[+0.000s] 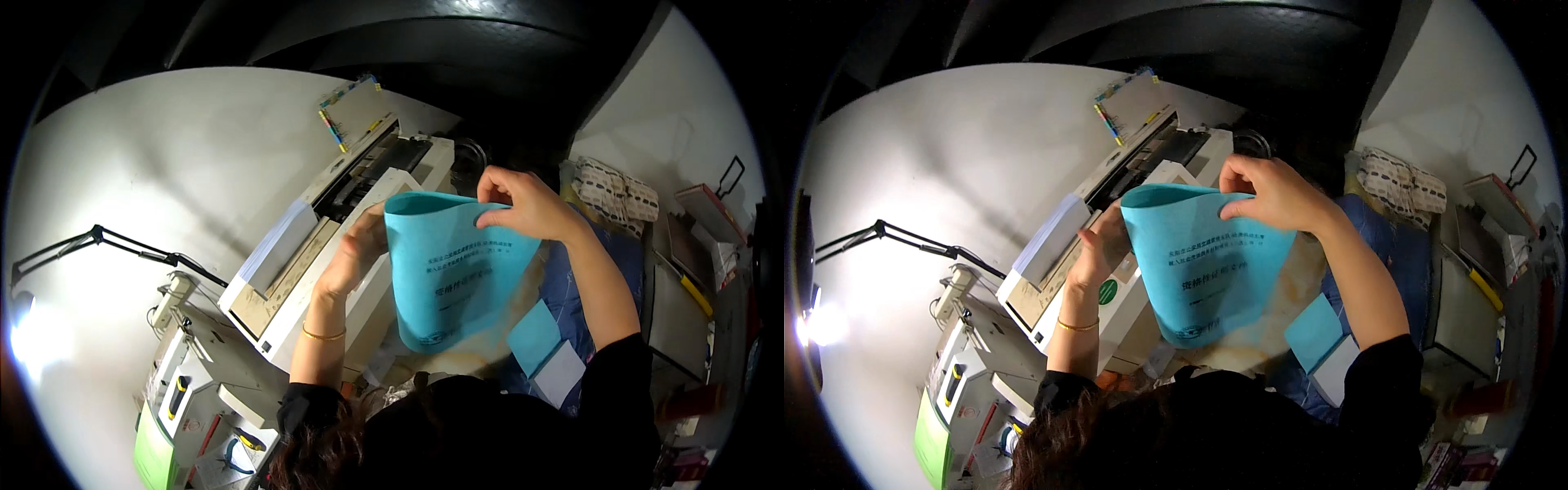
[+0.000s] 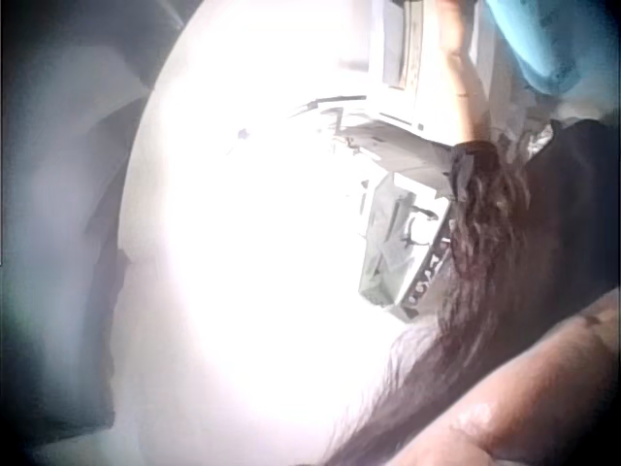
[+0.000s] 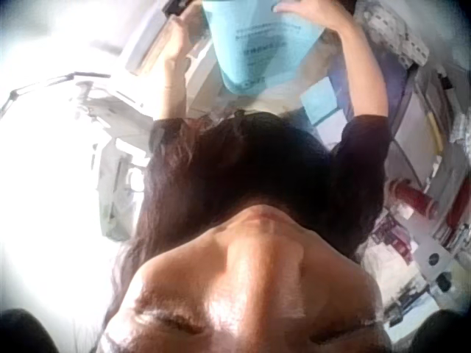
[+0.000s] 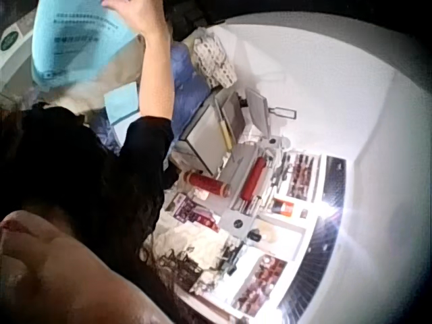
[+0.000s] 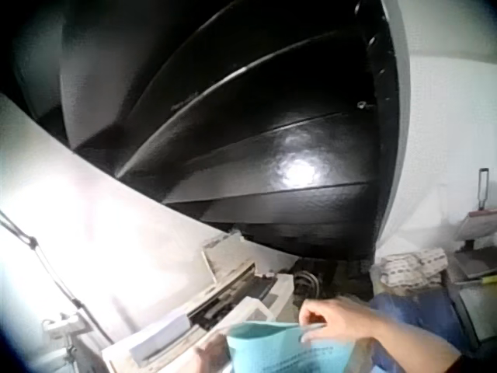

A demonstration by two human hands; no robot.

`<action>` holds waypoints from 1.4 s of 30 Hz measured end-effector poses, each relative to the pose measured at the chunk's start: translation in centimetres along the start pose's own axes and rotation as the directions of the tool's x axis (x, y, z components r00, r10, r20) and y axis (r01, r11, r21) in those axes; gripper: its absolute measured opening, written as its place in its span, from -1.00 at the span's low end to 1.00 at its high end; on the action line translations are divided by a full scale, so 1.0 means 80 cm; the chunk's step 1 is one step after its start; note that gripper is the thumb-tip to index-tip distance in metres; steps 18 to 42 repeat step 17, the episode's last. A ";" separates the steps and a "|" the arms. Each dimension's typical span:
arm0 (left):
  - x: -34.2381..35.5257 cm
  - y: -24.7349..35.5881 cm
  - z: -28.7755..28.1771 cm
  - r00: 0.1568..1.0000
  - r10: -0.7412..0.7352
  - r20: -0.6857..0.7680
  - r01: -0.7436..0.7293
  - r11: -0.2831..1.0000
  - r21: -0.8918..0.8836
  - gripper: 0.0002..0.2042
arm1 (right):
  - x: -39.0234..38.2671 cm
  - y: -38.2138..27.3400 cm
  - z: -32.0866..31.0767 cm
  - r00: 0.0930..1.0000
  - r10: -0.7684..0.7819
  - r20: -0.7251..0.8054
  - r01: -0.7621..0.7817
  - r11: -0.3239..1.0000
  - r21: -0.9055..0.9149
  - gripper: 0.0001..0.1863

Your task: The person loads a green document into a paper processing machine, adjusts internal components, and then processes a stack of white papers. The person handles the documents by hand and operates the machine controls.

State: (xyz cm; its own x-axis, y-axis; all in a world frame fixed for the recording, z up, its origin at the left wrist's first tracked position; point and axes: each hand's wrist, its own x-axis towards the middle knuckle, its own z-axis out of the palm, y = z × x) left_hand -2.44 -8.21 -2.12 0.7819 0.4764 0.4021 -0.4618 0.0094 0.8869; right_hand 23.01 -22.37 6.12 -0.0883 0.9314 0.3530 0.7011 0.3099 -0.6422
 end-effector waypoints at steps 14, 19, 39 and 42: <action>-0.021 -0.062 -0.009 0.877 -0.105 -0.469 0.109 0.994 -0.018 -0.65 | -0.042 0.080 0.019 0.977 0.200 -0.081 -0.149 0.896 0.418 -0.77; -0.021 -0.062 0.002 0.874 -0.138 -0.466 0.140 0.990 -0.030 -0.61 | -0.048 0.103 0.047 0.922 0.361 -0.138 -0.310 0.904 0.296 -0.60; -0.021 -0.062 0.002 0.874 -0.138 -0.466 0.140 0.990 -0.030 -0.61 | -0.048 0.103 0.047 0.922 0.361 -0.138 -0.310 0.904 0.296 -0.60; -0.021 -0.062 0.002 0.874 -0.138 -0.466 0.140 0.990 -0.030 -0.61 | -0.048 0.103 0.047 0.922 0.361 -0.138 -0.310 0.904 0.296 -0.60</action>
